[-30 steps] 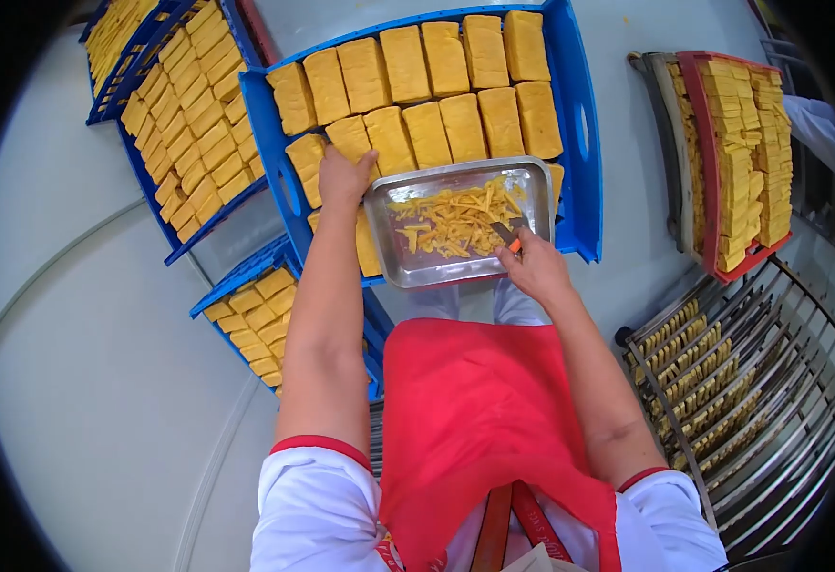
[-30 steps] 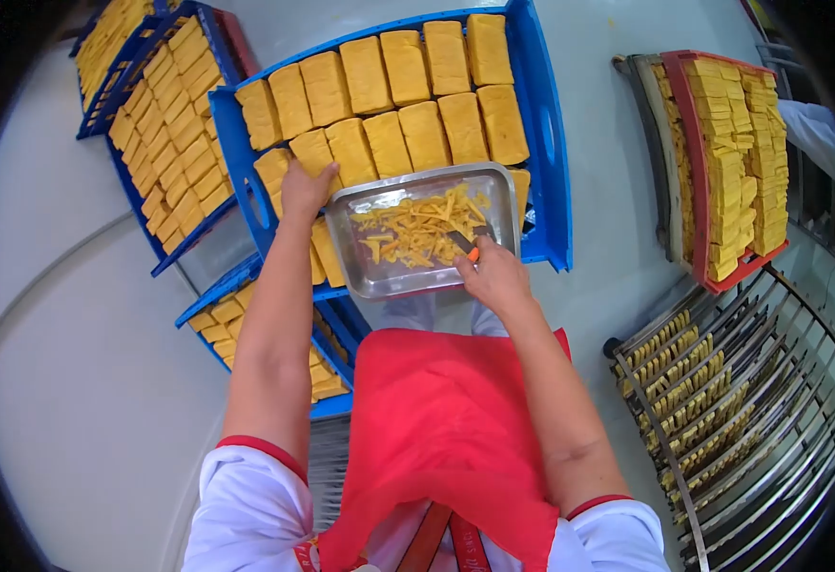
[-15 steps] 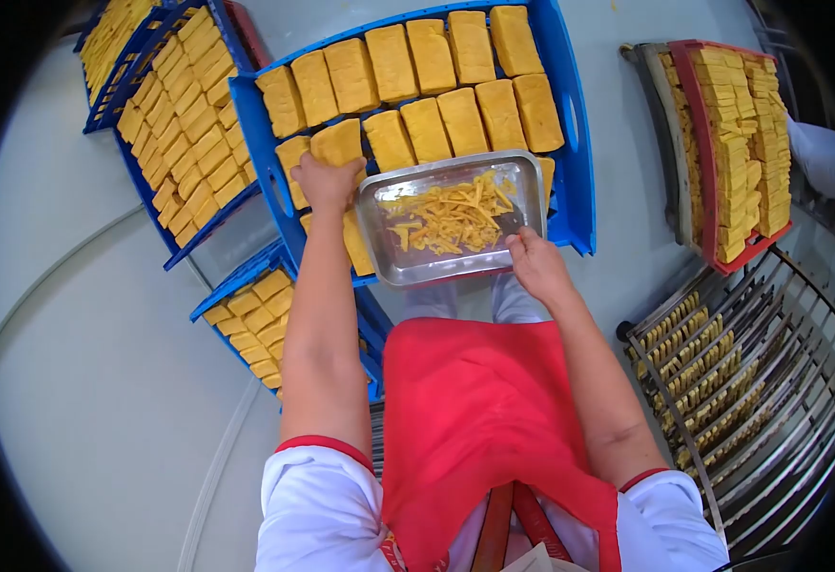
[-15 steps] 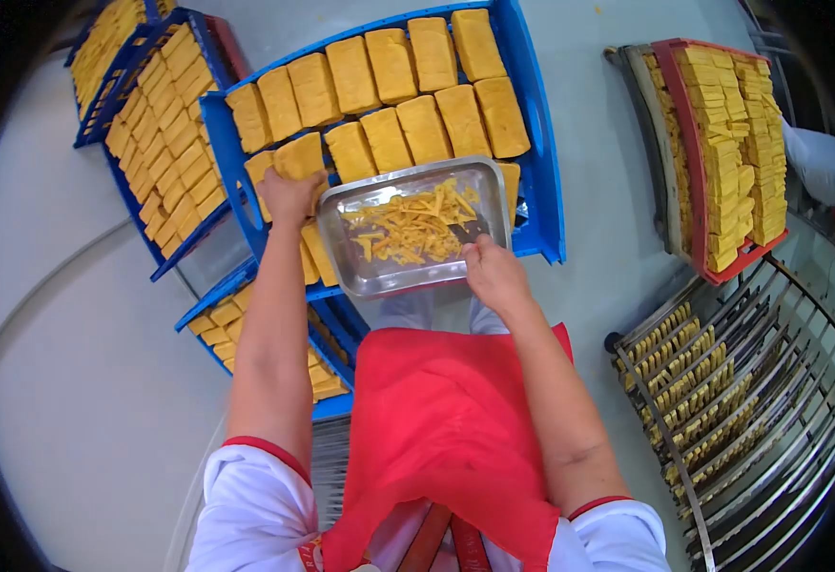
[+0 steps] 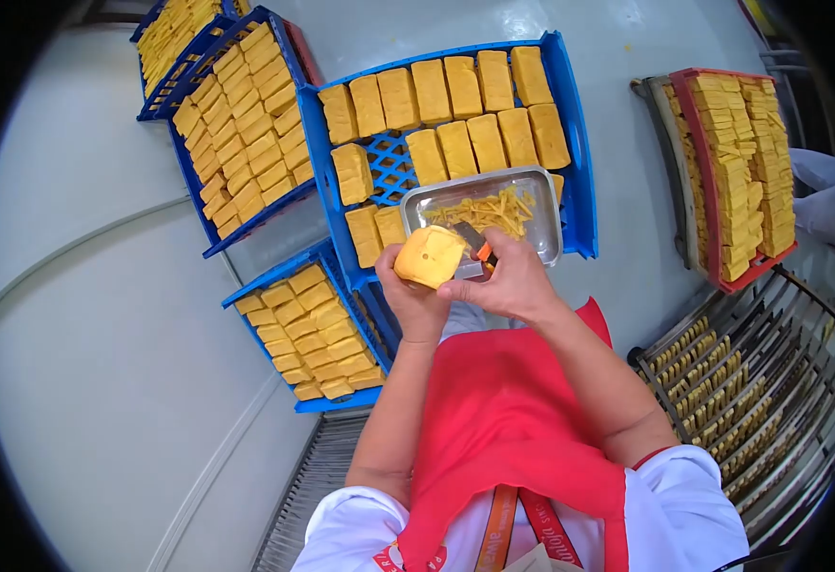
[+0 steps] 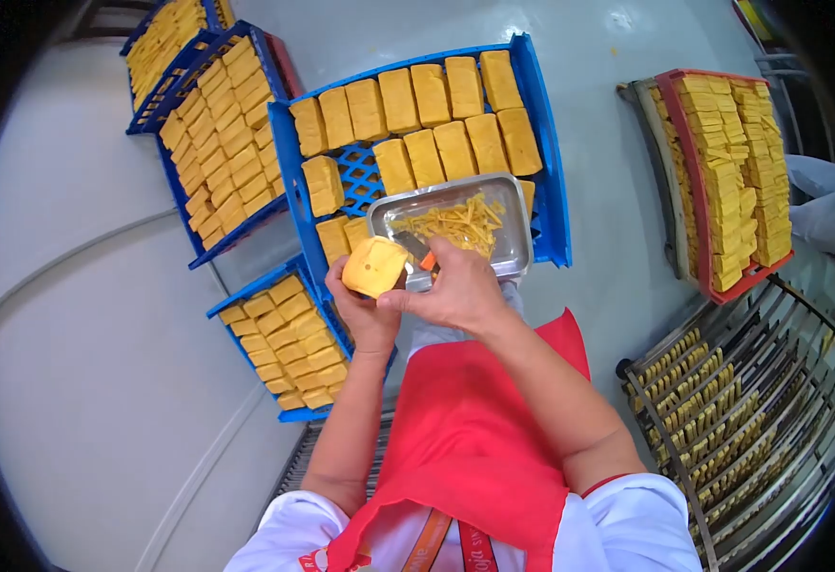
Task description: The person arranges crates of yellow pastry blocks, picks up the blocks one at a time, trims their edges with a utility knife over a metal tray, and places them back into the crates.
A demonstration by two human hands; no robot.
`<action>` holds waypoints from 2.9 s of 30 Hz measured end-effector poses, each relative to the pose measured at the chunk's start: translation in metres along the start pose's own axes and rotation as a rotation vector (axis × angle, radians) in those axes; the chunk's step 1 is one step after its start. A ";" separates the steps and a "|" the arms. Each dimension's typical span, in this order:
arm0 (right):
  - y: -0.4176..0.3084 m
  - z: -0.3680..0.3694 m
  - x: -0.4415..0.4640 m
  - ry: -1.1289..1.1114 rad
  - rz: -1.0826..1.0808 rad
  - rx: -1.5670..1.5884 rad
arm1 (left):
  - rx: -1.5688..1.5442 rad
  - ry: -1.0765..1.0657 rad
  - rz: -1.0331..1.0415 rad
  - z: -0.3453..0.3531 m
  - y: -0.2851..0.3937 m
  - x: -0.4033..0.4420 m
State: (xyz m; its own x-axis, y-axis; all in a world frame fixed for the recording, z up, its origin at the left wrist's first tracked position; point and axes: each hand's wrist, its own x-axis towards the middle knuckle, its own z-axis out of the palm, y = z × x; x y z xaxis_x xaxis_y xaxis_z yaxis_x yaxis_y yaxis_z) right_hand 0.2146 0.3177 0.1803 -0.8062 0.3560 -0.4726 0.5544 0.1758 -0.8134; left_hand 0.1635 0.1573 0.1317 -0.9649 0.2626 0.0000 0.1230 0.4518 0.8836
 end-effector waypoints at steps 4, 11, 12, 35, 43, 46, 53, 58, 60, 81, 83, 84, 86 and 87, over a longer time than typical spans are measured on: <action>0.000 -0.003 -0.014 -0.109 0.063 -0.050 | -0.067 0.061 -0.019 0.012 0.004 -0.016; 0.011 0.012 -0.031 -0.007 -0.052 0.109 | -0.166 0.068 -0.013 0.023 -0.004 -0.025; 0.007 0.011 -0.034 -0.045 -0.045 0.088 | -0.168 0.070 -0.010 0.022 -0.002 -0.025; 0.001 -0.005 -0.024 -0.065 0.033 -0.183 | 0.326 -0.065 0.355 -0.023 0.009 0.005; 0.012 0.002 -0.023 -0.131 0.062 -0.133 | 0.389 0.002 0.347 -0.015 0.002 -0.006; 0.014 0.004 -0.024 -0.153 0.062 -0.063 | 0.413 -0.010 0.360 -0.013 0.002 -0.005; 0.004 -0.003 -0.025 -0.349 0.474 0.320 | 0.434 -0.002 0.433 -0.007 0.006 -0.003; 0.030 -0.004 -0.015 -0.254 0.480 0.417 | 0.332 -0.067 0.294 -0.006 -0.006 -0.002; 0.038 -0.006 -0.012 -0.177 0.441 0.264 | 0.186 -0.073 0.054 -0.005 -0.003 -0.004; 0.044 0.011 -0.023 0.031 -0.044 -0.349 | -1.145 -0.038 -1.289 0.026 -0.012 -0.007; 0.046 0.010 -0.022 0.035 -0.099 -0.387 | -1.136 -0.056 -1.275 0.024 -0.010 -0.006; 0.045 0.010 -0.022 0.034 -0.097 -0.387 | -1.127 -0.075 -1.260 0.023 -0.009 -0.006; 0.040 0.007 -0.021 0.058 -0.131 -0.471 | -1.129 -0.074 -1.247 0.023 -0.008 -0.006; 0.040 0.006 -0.021 0.057 -0.131 -0.471 | -1.131 -0.073 -1.233 0.023 -0.007 -0.006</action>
State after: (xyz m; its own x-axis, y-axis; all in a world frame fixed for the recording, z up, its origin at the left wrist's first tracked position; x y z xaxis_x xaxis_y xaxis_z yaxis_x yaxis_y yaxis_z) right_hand 0.2521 0.3113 0.1558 -0.8701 0.3507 -0.3463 0.4928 0.6137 -0.6168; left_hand 0.1733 0.1722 0.1149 -0.3341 0.2939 -0.8955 -0.8982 -0.3873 0.2080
